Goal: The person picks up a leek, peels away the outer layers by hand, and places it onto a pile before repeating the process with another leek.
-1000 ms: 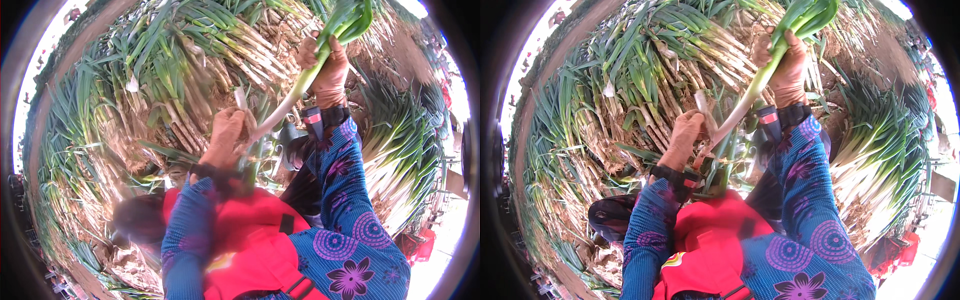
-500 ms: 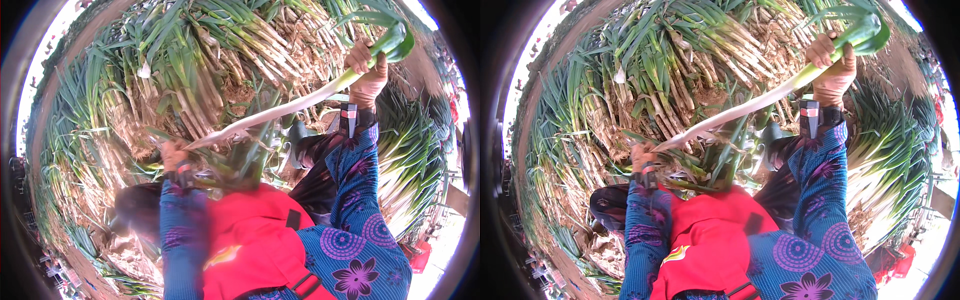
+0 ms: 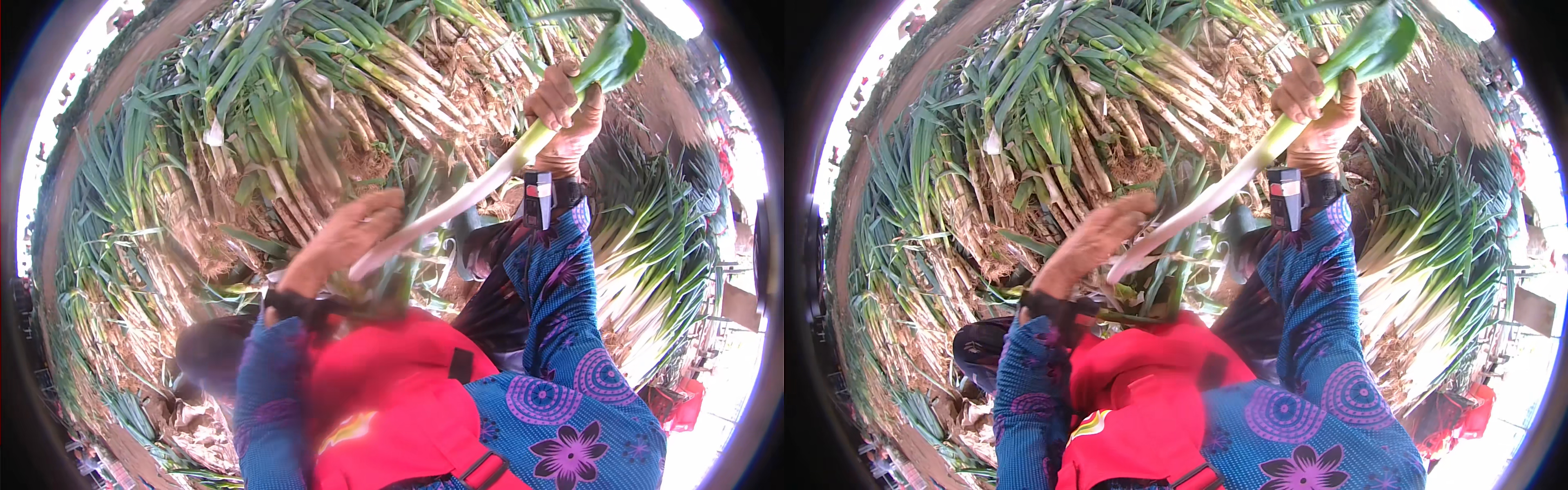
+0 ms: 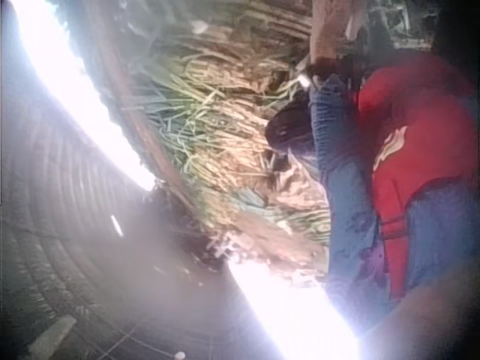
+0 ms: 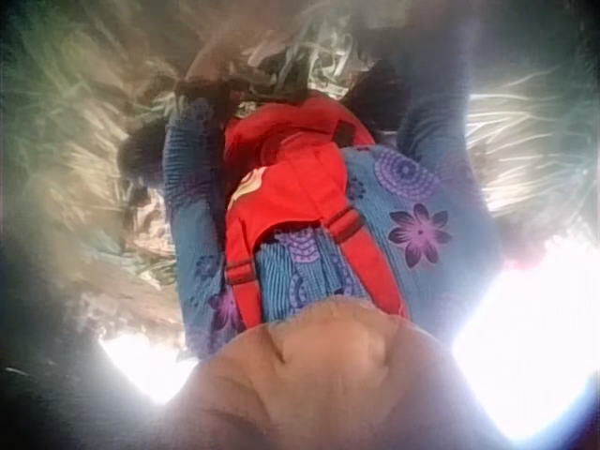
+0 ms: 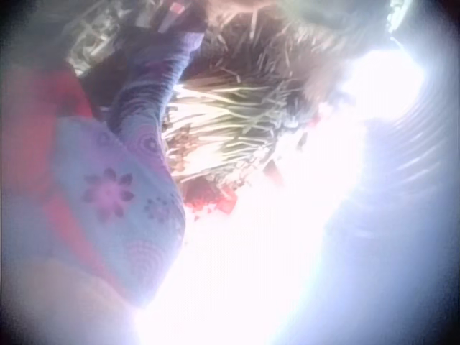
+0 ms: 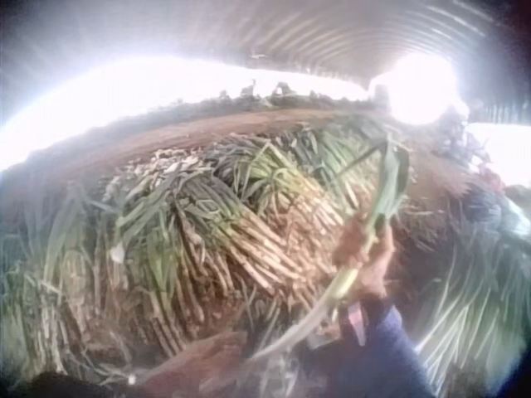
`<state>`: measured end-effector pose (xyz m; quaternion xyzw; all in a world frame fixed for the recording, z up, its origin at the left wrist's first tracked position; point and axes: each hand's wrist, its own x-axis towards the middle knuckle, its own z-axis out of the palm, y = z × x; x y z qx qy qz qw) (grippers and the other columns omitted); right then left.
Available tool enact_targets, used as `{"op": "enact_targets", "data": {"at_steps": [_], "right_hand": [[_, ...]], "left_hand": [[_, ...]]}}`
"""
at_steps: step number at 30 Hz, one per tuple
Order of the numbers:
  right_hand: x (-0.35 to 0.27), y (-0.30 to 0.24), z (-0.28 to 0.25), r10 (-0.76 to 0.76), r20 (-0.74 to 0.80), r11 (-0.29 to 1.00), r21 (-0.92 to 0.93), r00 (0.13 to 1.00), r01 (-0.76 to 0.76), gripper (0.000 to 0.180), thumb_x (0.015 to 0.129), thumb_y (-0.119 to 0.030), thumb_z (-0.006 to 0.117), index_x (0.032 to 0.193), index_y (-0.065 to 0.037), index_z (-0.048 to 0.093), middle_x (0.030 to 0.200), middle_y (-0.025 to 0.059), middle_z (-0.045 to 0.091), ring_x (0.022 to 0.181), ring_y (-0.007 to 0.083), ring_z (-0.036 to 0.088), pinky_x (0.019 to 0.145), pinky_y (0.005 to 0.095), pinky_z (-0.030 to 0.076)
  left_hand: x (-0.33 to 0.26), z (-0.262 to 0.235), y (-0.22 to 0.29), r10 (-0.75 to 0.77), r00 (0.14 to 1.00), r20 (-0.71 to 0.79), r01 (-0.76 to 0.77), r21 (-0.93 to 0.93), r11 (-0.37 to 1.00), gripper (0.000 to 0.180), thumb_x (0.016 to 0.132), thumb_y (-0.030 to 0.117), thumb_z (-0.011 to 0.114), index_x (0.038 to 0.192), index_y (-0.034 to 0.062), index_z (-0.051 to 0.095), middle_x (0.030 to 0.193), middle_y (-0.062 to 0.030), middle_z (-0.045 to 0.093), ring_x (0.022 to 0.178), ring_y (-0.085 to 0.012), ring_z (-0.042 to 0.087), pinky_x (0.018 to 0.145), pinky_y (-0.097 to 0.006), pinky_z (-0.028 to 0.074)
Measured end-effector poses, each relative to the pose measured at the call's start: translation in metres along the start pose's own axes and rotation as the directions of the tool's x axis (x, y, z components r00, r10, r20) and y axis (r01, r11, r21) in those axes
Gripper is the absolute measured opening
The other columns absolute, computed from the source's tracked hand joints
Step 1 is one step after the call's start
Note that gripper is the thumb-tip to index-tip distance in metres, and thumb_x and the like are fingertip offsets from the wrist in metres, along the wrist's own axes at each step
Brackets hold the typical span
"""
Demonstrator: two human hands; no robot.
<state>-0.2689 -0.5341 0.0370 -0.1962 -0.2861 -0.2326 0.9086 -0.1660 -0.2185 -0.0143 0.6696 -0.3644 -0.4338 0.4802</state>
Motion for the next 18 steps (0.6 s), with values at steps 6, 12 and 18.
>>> {"op": "enact_targets", "data": {"at_steps": [6, 12, 18], "right_hand": [[0.009, 0.015, -0.002, 0.082, 0.122, 0.994, 0.067, 0.989, -0.091, 0.037, 0.092, -0.027, 0.059, 0.109, 0.005, 0.052, 0.069, 0.0037, 0.047, 0.043, 0.0081, 0.043, 0.039, 0.0220, 0.040], [0.004, 0.026, 0.006, 0.117, -0.320, 0.925, -0.309, 0.940, -0.220, 0.071, 0.091, -0.058, 0.045, 0.120, 0.007, 0.049, 0.078, 0.0056, 0.047, 0.061, 0.0147, 0.042, 0.056, 0.0302, 0.038], [-0.006, 0.035, -0.017, -0.094, -0.722, 0.880, -0.383, 0.686, -0.281, 0.067, 0.093, -0.055, 0.039, 0.117, 0.007, 0.048, 0.077, 0.0068, 0.046, 0.066, 0.0185, 0.044, 0.059, 0.0328, 0.038]], "left_hand": [[0.012, 0.036, 0.011, -0.032, 0.956, 0.292, 0.124, -0.302, 0.945, 0.035, 0.098, 0.027, 0.053, 0.117, -0.0022, 0.057, 0.092, -0.0030, 0.065, 0.082, -0.0099, 0.059, 0.075, -0.026, 0.049], [-0.003, 0.040, 0.008, -0.159, 0.981, 0.114, 0.193, -0.450, 0.872, 0.030, 0.096, 0.026, 0.057, 0.111, 0.0000, 0.059, 0.088, 0.0004, 0.059, 0.076, -0.0057, 0.053, 0.070, -0.020, 0.046], [0.002, 0.051, -0.017, -0.179, 0.982, -0.066, 0.128, -0.469, 0.874, 0.028, 0.092, 0.024, 0.065, 0.108, 0.0022, 0.060, 0.088, 0.0018, 0.058, 0.079, -0.0062, 0.052, 0.071, -0.020, 0.044]]}}
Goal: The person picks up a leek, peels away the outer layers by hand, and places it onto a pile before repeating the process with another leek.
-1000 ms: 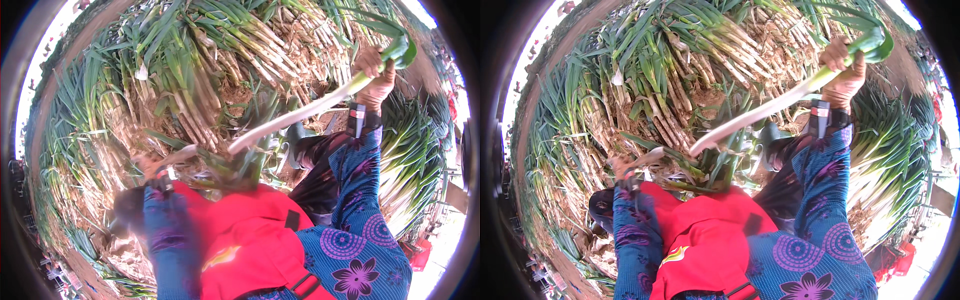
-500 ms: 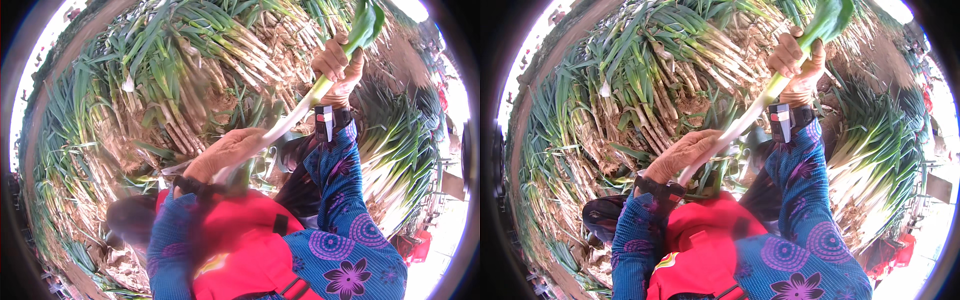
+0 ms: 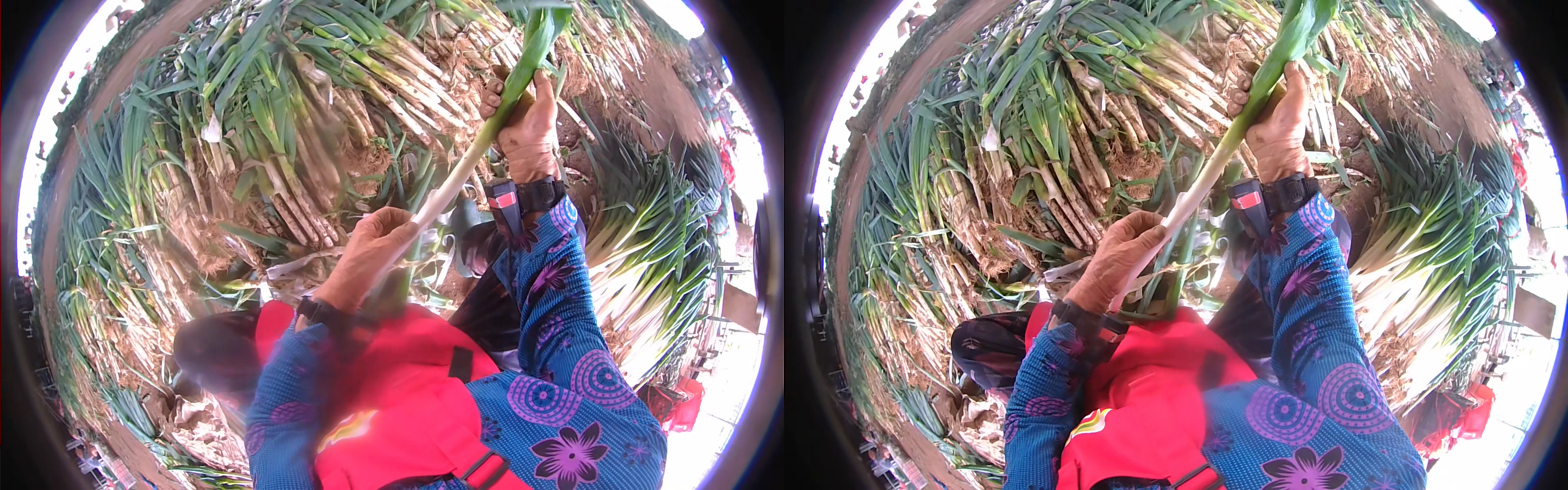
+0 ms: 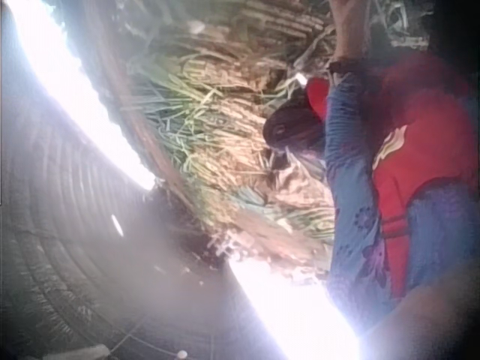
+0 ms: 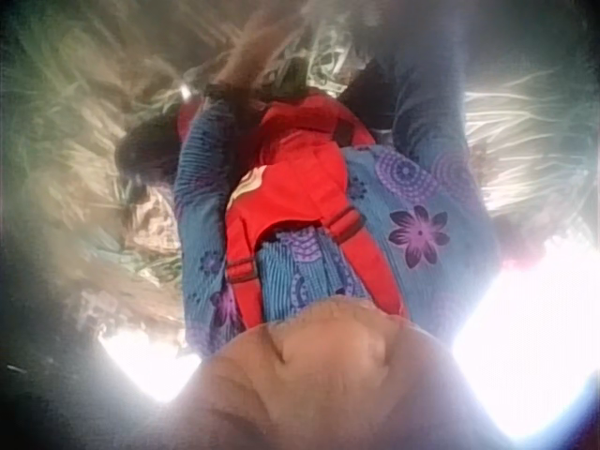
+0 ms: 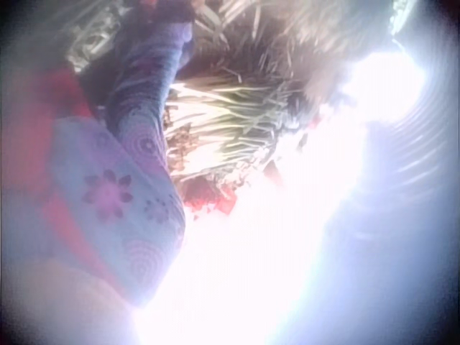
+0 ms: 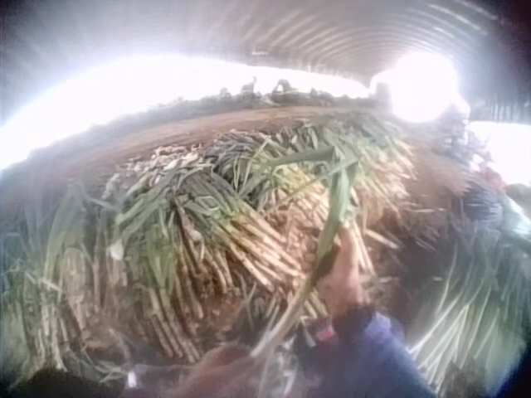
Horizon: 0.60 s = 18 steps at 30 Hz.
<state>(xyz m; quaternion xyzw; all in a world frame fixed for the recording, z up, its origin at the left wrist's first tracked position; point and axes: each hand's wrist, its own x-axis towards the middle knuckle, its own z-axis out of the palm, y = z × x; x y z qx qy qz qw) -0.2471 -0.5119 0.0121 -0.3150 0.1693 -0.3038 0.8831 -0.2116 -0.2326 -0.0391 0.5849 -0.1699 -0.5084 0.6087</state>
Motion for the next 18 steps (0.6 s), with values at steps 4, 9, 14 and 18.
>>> {"op": "enact_targets", "data": {"at_steps": [4, 9, 14, 18], "right_hand": [[0.001, 0.005, -0.002, 0.020, 0.126, 0.994, 0.101, 0.992, -0.033, 0.065, 0.094, -0.052, 0.039, 0.114, 0.008, 0.051, 0.076, 0.0066, 0.045, 0.065, 0.0175, 0.044, 0.058, 0.0322, 0.038], [0.008, 0.007, -0.006, -0.008, 0.412, 0.970, 0.225, 0.911, -0.093, 0.065, 0.093, -0.048, 0.046, 0.117, 0.012, 0.051, 0.075, 0.0052, 0.045, 0.063, 0.0156, 0.041, 0.057, 0.0299, 0.037], [0.011, 0.014, -0.003, -0.021, 0.570, 0.944, 0.281, 0.821, -0.171, 0.063, 0.092, -0.046, 0.050, 0.116, 0.012, 0.052, 0.074, 0.0044, 0.045, 0.063, 0.0150, 0.040, 0.056, 0.0282, 0.037], [0.015, 0.007, -0.009, 0.009, 0.505, 0.956, 0.250, 0.863, -0.156, 0.062, 0.093, -0.050, 0.042, 0.111, 0.009, 0.053, 0.074, 0.0051, 0.045, 0.062, 0.0161, 0.041, 0.055, 0.0299, 0.037]], "left_hand": [[0.000, -0.006, -0.013, -0.007, 1.000, -0.030, 0.005, -0.077, 0.997, 0.020, 0.088, 0.020, 0.069, 0.097, 0.0053, 0.060, 0.086, 0.0026, 0.058, 0.078, -0.0063, 0.051, 0.070, -0.021, 0.043], [-0.005, -0.002, -0.002, 0.007, 1.000, 0.006, -0.006, -0.154, 0.988, 0.017, 0.085, 0.015, 0.072, 0.089, 0.0078, 0.058, 0.083, 0.0028, 0.057, 0.076, -0.0069, 0.051, 0.070, -0.022, 0.042], [-0.004, -0.010, -0.007, -0.014, 0.996, 0.084, 0.020, -0.061, 0.998, 0.015, 0.085, 0.015, 0.071, 0.089, 0.0074, 0.057, 0.081, 0.0024, 0.057, 0.073, -0.0072, 0.051, 0.069, -0.022, 0.042], [-0.015, -0.005, 0.004, -0.006, 0.998, 0.057, 0.013, -0.110, 0.994, 0.014, 0.087, 0.015, 0.069, 0.089, 0.0075, 0.057, 0.080, 0.0030, 0.056, 0.072, -0.0072, 0.051, 0.069, -0.022, 0.042]]}}
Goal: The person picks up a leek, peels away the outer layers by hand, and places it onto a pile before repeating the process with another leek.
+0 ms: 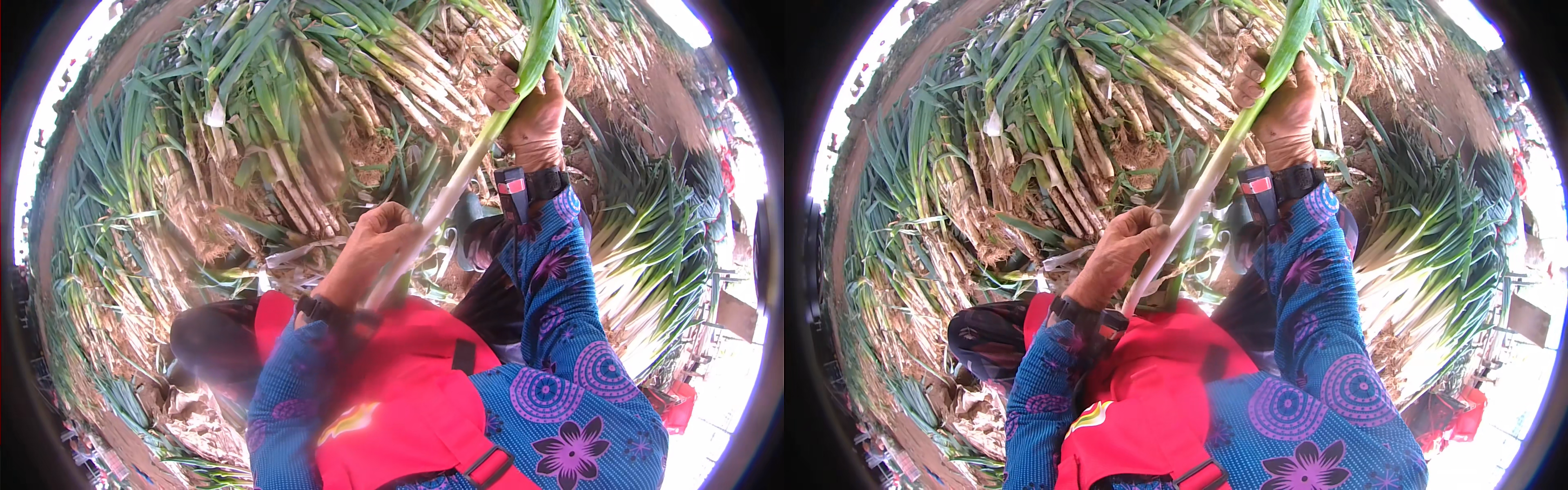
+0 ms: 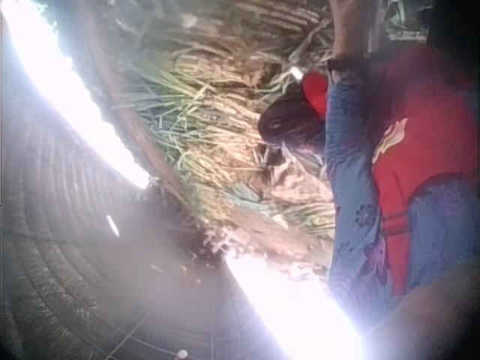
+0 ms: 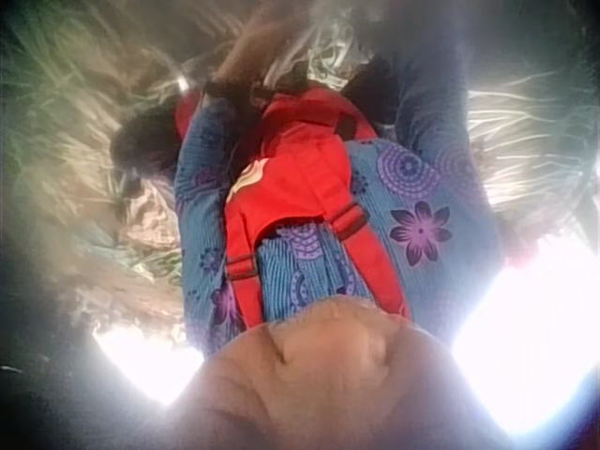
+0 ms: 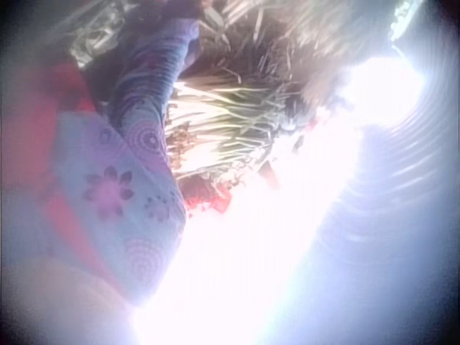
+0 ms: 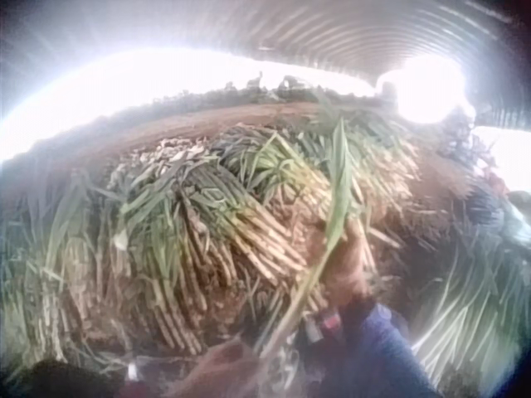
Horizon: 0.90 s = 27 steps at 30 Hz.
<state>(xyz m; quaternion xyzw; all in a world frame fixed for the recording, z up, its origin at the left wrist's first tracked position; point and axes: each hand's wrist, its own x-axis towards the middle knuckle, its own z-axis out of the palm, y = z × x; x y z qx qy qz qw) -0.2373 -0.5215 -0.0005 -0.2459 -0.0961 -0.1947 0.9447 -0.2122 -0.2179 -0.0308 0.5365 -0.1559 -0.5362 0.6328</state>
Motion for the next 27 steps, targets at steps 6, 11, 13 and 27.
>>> {"op": "enact_targets", "data": {"at_steps": [6, 11, 13, 27], "right_hand": [[-0.007, 0.007, 0.002, -0.030, -0.146, 0.996, -0.086, 0.989, 0.017, 0.063, 0.094, -0.051, 0.038, 0.108, 0.008, 0.054, 0.074, 0.0055, 0.045, 0.061, 0.0165, 0.041, 0.053, 0.0304, 0.037], [-0.005, 0.022, 0.011, 0.023, -0.119, 0.998, -0.061, 0.993, -0.030, 0.062, 0.095, -0.051, 0.042, 0.107, 0.008, 0.054, 0.074, 0.0047, 0.043, 0.061, 0.0153, 0.041, 0.053, 0.0296, 0.036], [-0.007, 0.020, 0.009, 0.019, -0.088, 0.999, -0.046, 0.996, -0.023, 0.061, 0.095, -0.050, 0.042, 0.107, 0.008, 0.054, 0.074, 0.0046, 0.043, 0.061, 0.0153, 0.041, 0.052, 0.0295, 0.036], [-0.007, 0.023, 0.006, 0.063, -0.012, 0.998, -0.031, 0.998, -0.063, 0.056, 0.096, -0.047, 0.041, 0.105, 0.007, 0.055, 0.075, 0.0043, 0.044, 0.061, 0.0148, 0.040, 0.053, 0.0281, 0.036]], "left_hand": [[0.007, 0.003, -0.010, 0.098, 0.983, -0.157, -0.099, 0.004, 0.995, 0.011, 0.089, 0.016, 0.064, 0.092, 0.0064, 0.058, 0.087, 0.0007, 0.059, 0.079, -0.0075, 0.052, 0.074, -0.024, 0.044], [0.012, 0.019, 0.018, 0.080, 0.993, -0.086, -0.063, 0.183, 0.981, 0.019, 0.086, 0.015, 0.065, 0.099, 0.0018, 0.059, 0.089, -0.0014, 0.058, 0.083, -0.0102, 0.054, 0.081, -0.026, 0.045], [0.016, 0.017, 0.014, 0.079, 0.995, -0.054, -0.068, 0.182, 0.981, 0.019, 0.085, 0.015, 0.066, 0.097, 0.0021, 0.059, 0.088, -0.0010, 0.058, 0.083, -0.0098, 0.054, 0.080, -0.025, 0.045], [0.003, 0.009, 0.015, 0.075, 0.997, -0.008, -0.072, 0.218, 0.973, 0.015, 0.084, 0.017, 0.065, 0.088, 0.0044, 0.057, 0.083, 0.0021, 0.055, 0.081, -0.0077, 0.050, 0.075, -0.022, 0.041]]}}
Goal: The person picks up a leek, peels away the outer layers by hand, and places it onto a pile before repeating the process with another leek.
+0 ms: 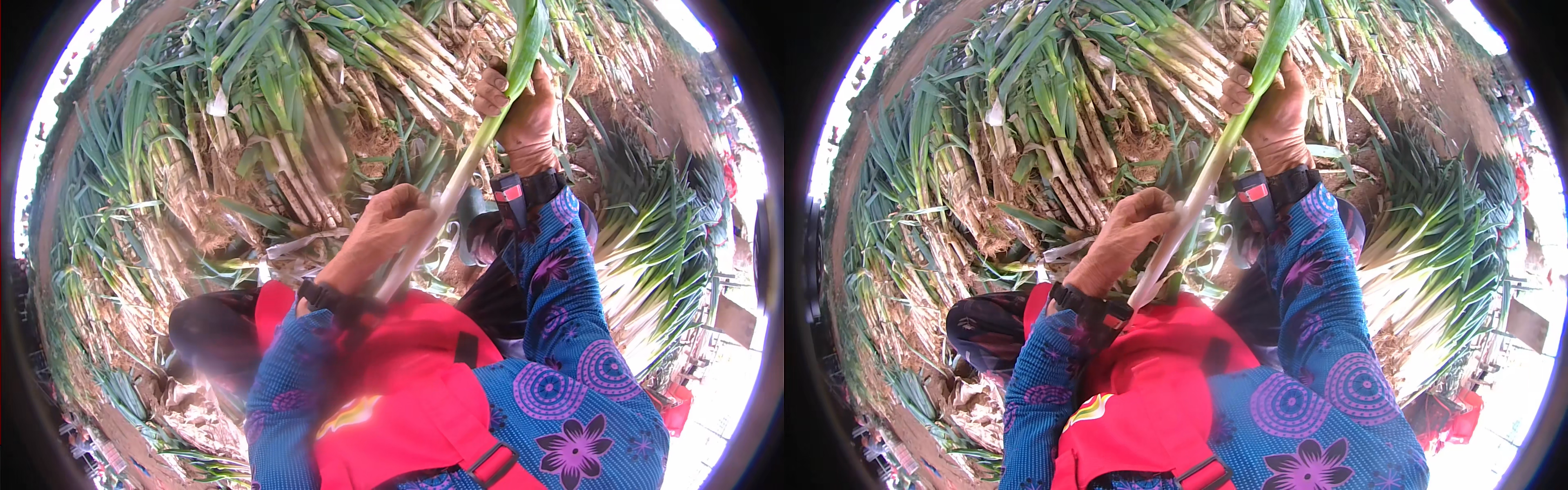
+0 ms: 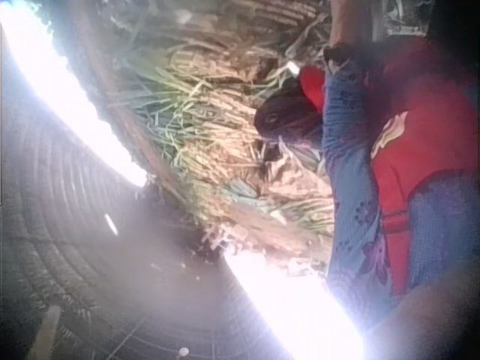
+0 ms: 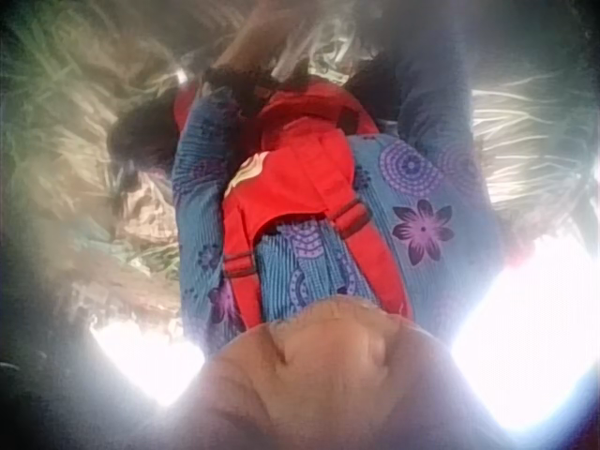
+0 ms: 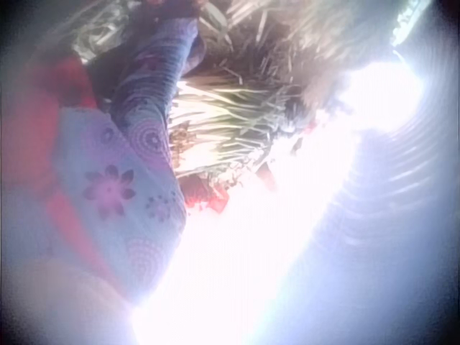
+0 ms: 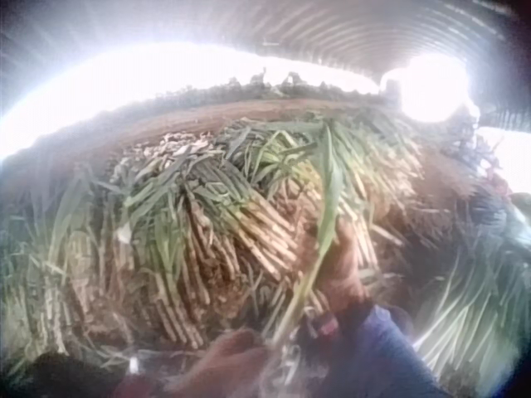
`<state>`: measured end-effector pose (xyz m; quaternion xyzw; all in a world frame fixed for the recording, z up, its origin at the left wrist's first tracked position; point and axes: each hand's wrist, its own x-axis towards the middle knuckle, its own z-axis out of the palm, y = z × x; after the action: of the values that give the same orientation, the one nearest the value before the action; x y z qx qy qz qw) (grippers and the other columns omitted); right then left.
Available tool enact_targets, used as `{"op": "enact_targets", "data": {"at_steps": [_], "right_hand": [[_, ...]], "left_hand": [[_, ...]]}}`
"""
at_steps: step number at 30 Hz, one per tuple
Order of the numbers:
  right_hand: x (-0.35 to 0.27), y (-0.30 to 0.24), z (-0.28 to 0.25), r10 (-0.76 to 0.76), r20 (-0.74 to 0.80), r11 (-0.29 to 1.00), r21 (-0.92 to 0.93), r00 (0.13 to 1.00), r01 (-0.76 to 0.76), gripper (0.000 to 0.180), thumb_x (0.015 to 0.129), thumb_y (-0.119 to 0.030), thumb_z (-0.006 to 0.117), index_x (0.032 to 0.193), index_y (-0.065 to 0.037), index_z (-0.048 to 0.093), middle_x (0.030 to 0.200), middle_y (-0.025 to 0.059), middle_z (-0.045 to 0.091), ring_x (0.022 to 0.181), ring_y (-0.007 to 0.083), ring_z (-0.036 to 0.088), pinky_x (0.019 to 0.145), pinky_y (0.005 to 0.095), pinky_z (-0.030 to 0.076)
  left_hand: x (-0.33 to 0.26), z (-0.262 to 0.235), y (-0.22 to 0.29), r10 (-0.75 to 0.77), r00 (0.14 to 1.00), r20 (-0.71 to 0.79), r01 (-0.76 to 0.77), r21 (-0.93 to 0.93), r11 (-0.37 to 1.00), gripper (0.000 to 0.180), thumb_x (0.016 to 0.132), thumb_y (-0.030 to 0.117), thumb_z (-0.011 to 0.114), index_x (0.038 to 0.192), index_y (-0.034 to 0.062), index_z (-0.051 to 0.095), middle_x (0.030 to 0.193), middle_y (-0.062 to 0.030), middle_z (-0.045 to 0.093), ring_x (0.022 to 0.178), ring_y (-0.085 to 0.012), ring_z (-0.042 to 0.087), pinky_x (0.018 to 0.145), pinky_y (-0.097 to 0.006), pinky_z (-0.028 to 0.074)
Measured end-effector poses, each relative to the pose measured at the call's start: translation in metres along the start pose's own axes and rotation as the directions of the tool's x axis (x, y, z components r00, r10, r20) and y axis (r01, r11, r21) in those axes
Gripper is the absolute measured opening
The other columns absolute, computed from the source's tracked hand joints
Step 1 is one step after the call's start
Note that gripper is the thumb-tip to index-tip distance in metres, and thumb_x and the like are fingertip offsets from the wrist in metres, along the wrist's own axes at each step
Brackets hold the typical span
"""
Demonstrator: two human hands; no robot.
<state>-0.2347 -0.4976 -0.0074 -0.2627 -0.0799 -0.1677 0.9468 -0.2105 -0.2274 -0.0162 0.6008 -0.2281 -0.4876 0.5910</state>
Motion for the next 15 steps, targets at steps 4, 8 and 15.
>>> {"op": "enact_targets", "data": {"at_steps": [4, 8, 15], "right_hand": [[0.001, -0.003, -0.008, 0.027, 0.010, 0.999, 0.045, 1.000, -0.027, 0.056, 0.096, -0.048, 0.040, 0.104, 0.006, 0.055, 0.076, 0.0041, 0.044, 0.063, 0.0146, 0.040, 0.056, 0.0282, 0.036], [0.001, -0.006, -0.007, 0.013, 0.011, 0.998, 0.067, 1.000, -0.014, 0.055, 0.095, -0.045, 0.043, 0.104, 0.007, 0.055, 0.075, 0.0045, 0.044, 0.063, 0.0145, 0.040, 0.057, 0.0279, 0.036], [-0.001, -0.026, -0.017, -0.013, 0.109, 0.992, 0.130, 0.994, -0.001, 0.056, 0.092, -0.048, 0.048, 0.108, 0.006, 0.052, 0.077, 0.0050, 0.047, 0.065, 0.0157, 0.043, 0.060, 0.0299, 0.037]], "left_hand": [[-0.008, -0.014, -0.018, 0.112, 0.993, -0.030, -0.116, -0.223, 0.968, 0.010, 0.090, 0.016, 0.060, 0.092, 0.0065, 0.058, 0.087, 0.0001, 0.060, 0.083, -0.0090, 0.055, 0.080, -0.026, 0.045], [-0.023, -0.031, -0.025, 0.097, 0.986, -0.135, -0.150, -0.481, 0.864, 0.012, 0.095, 0.017, 0.056, 0.100, 0.0064, 0.058, 0.095, -0.0065, 0.064, 0.089, -0.0164, 0.062, 0.086, -0.033, 0.050], [-0.038, -0.101, -0.057, 0.031, 0.873, -0.486, -0.398, -0.675, 0.622, 0.010, 0.097, 0.012, 0.049, 0.099, 0.0043, 0.054, 0.080, -0.0025, 0.052, 0.062, -0.0105, 0.047, 0.054, -0.024, 0.038]]}}
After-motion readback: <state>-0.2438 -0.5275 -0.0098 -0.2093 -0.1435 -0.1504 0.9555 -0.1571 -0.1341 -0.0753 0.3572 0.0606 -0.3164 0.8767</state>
